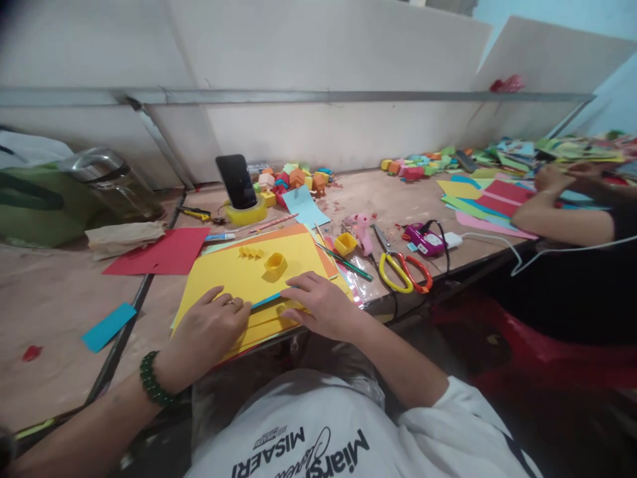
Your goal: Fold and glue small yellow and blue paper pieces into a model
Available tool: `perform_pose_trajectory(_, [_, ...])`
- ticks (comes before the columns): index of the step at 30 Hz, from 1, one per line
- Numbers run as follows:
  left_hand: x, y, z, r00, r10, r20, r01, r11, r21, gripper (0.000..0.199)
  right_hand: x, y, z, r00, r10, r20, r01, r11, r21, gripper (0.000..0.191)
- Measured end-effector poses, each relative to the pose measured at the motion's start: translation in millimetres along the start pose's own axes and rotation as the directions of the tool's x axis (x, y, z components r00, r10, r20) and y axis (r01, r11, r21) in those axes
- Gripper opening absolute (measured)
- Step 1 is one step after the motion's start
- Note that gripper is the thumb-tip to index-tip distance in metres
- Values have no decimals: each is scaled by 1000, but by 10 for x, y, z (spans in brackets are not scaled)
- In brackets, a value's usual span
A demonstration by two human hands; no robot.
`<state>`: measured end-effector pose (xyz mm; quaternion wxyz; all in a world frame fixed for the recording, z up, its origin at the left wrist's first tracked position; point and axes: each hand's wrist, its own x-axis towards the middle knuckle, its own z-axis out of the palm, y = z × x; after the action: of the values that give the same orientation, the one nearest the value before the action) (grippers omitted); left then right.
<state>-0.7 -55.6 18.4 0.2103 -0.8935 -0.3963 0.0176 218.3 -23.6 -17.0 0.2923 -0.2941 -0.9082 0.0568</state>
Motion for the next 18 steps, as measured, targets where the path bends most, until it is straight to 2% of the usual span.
perform_pose_trajectory(4, [-43, -91, -27, 999, 16, -51, -17, 999, -30, 25, 16, 73, 65, 997, -53, -49, 50, 997, -59, 14])
perform_pose_trajectory(8, [-65, -136, 53, 990, 16, -143, -23, 999, -46, 22, 45, 133, 108, 986, -113, -124, 101, 990, -96, 18])
perform_pose_trajectory(11, [-60, -97, 121, 972, -22, -234, 11, 999, -49, 22, 83, 31, 80, 980, -133, -146, 112, 983, -145, 20])
perform_pose_trajectory(14, [-59, -16, 124, 952, -21, -307, -4, 997, -81, 28, 112, -163, 28, 965, -197, -173, 162, 967, -199, 20])
perform_pose_trajectory(17, [-91, 31, 81, 895, -33, -444, -68, 975, -210, 32, 117, -288, -32, 937, -251, -244, 245, 968, -54, 11])
perform_pose_trajectory(18, [-109, 30, 70, 864, -55, -501, -97, 957, -274, 32, 117, -297, -53, 934, -237, -267, 255, 966, 34, 17])
